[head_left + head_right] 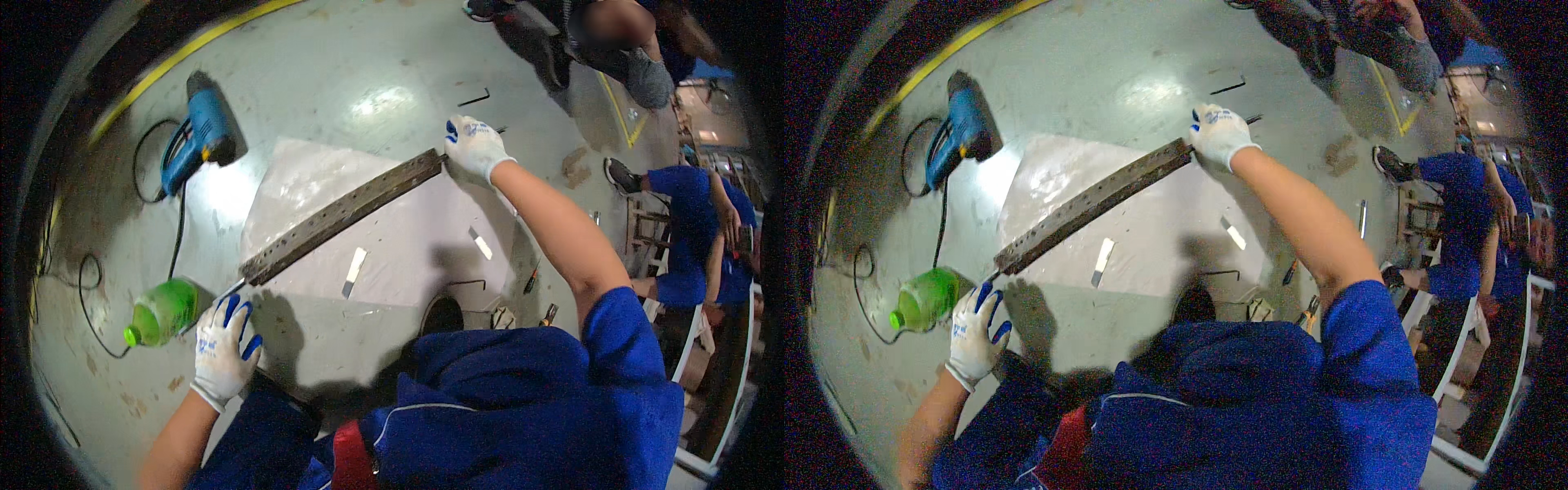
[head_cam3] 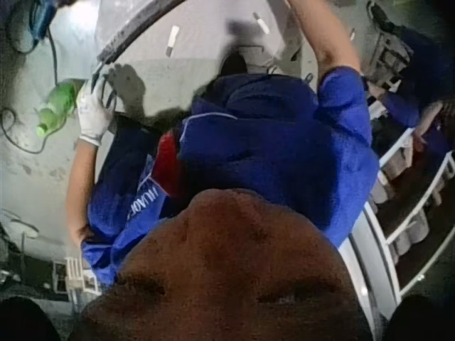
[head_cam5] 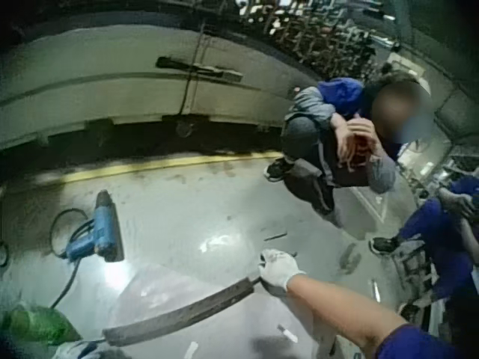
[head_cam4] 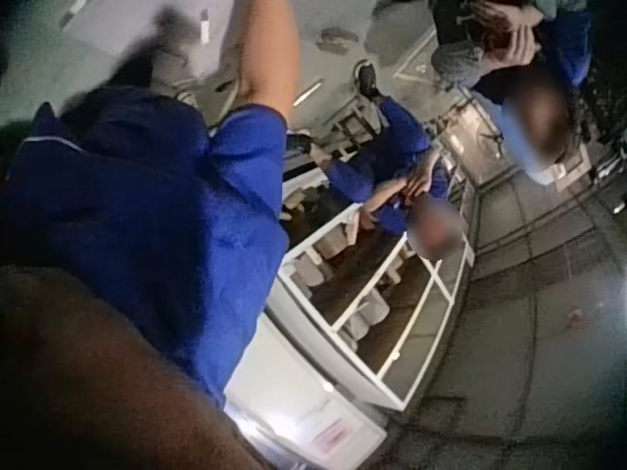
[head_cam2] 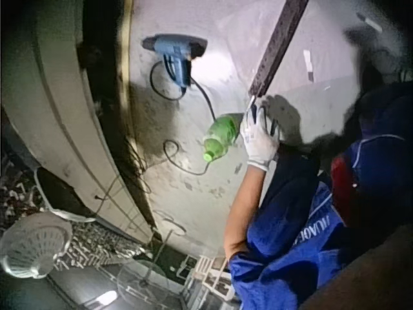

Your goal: The person uses a hex key to tighten screws on a perforated metal bar clamped to a work surface. They repeatedly insert the hex key into screw holes, turn it to secure fasteners, and reposition the bar as needed. A heat gun and green bottle remain nearby but are not used.

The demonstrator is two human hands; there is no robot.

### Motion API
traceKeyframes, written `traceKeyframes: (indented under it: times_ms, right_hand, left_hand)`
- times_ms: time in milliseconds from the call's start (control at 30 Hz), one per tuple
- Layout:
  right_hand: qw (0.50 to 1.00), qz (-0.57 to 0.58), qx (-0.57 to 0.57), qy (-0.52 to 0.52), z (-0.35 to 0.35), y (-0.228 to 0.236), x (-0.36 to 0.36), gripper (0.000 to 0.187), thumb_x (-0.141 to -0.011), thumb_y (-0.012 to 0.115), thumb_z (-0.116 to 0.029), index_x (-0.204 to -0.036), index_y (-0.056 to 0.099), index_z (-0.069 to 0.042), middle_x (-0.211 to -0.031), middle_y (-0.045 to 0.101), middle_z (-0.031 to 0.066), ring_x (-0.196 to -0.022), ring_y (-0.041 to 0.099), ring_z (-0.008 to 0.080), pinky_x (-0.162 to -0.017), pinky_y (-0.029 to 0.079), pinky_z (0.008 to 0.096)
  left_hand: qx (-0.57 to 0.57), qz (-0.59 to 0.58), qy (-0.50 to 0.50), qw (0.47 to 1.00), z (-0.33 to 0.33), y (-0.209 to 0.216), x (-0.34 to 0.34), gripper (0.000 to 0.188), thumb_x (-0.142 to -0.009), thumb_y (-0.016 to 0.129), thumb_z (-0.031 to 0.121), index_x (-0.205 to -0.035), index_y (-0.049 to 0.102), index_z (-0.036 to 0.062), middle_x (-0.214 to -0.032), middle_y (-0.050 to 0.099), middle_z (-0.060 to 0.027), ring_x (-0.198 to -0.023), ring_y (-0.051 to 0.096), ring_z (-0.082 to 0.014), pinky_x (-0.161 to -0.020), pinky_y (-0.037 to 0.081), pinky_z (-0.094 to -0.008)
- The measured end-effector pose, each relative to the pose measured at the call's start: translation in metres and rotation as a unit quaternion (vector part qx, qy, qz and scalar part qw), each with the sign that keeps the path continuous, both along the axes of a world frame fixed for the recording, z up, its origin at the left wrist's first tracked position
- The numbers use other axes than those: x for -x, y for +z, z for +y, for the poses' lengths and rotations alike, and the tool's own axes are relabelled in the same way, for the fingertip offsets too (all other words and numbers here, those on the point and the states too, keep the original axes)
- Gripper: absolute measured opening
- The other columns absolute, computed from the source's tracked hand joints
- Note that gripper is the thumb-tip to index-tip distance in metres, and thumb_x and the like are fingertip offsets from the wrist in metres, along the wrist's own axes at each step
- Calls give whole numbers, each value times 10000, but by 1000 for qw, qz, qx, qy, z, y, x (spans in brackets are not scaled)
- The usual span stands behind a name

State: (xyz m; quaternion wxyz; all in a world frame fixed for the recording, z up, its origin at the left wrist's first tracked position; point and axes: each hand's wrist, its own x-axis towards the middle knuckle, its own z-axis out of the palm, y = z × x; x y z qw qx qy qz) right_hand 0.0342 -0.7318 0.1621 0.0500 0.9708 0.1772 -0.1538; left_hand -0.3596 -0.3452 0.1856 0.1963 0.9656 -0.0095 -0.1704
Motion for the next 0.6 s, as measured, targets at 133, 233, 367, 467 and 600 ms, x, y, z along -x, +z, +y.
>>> traceKeyframes:
  times_ms: [133,233,367,467,600]
  right_hand:
    - [984,24,65,-162,-43,-20,-68,484,-938,565,-369,-1305,618,-58,-1334,663,194,-1251,632,352,-1071,489,444]
    - [981,-21,45,-189,-75,-44,-99,509,-936,552,-359,-1331,613,-44,-1408,619,211,-1303,603,368,-1094,478,458]
    - [974,-92,67,-197,-101,-79,-131,467,-995,452,-259,-1401,565,-59,-1463,579,198,-1363,554,363,-1136,451,471]
    - [971,-104,99,-192,-132,-105,-172,457,-1026,394,-217,-1438,543,-88,-1501,549,176,-1400,521,342,-1152,439,467]
    - [982,-19,143,-122,-111,-100,-196,450,-1025,391,-229,-1411,583,-103,-1442,599,178,-1350,565,357,-1116,470,468]
  left_hand:
    - [19,-22,25,999,4,-9,3,655,-802,798,184,-1392,554,35,-1482,498,-239,-1381,445,-436,-1172,336,-529]
    - [5,32,46,998,4,-8,12,653,-812,794,183,-1394,548,23,-1508,485,-246,-1408,429,-432,-1173,328,-524]
    - [8,90,73,993,5,-13,28,672,-799,796,181,-1400,545,14,-1514,478,-247,-1397,429,-439,-1165,327,-538]
    - [9,136,80,987,4,-12,29,704,-785,807,207,-1404,539,3,-1516,469,-254,-1391,421,-450,-1165,323,-538]
    - [-21,169,73,983,-3,9,30,771,-746,832,263,-1410,535,8,-1504,472,-257,-1361,432,-463,-1157,327,-542]
